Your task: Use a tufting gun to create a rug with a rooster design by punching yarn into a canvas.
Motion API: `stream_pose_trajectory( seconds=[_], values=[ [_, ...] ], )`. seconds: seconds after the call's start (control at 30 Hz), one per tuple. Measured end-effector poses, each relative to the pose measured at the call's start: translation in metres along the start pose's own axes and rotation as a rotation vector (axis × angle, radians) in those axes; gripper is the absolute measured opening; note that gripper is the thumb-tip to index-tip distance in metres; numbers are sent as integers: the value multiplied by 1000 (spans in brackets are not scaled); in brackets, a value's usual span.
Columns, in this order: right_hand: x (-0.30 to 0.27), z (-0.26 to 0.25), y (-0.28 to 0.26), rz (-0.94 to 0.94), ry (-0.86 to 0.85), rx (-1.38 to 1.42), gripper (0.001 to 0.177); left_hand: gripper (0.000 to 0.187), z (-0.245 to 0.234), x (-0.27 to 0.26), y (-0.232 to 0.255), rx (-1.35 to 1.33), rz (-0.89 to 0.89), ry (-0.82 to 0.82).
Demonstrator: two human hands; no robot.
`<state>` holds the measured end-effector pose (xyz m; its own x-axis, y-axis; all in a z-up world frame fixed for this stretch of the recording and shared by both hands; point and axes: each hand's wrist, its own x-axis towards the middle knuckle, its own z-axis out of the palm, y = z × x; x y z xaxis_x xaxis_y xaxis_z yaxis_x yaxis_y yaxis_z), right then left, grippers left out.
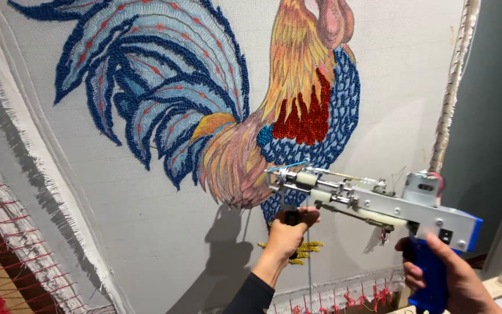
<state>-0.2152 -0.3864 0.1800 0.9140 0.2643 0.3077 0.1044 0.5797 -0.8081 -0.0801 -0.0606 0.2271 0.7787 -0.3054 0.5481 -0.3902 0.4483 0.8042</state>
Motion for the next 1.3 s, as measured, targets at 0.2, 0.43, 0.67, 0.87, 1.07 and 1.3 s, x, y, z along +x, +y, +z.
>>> stream_pose_trajectory(
  seconds=[0.2,0.43,0.67,0.87,1.07,1.3],
  values=[
    [-20,41,-26,15,487,-228,67,27,32,-4,58,82,-309,-3],
    [-31,48,-30,-70,535,-329,68,26,27,2,55,123,-313,-42],
    [-38,92,-32,-43,601,-365,66,24,21,1,53,123,-297,-118],
    [-43,84,-28,-101,566,-366,64,21,21,4,54,141,-298,-137],
    [-44,94,-31,-65,485,-255,58,20,17,10,43,127,-283,-166],
    [-37,115,-28,-77,609,-355,40,45,12,13,50,40,-172,-151]
  ],
)
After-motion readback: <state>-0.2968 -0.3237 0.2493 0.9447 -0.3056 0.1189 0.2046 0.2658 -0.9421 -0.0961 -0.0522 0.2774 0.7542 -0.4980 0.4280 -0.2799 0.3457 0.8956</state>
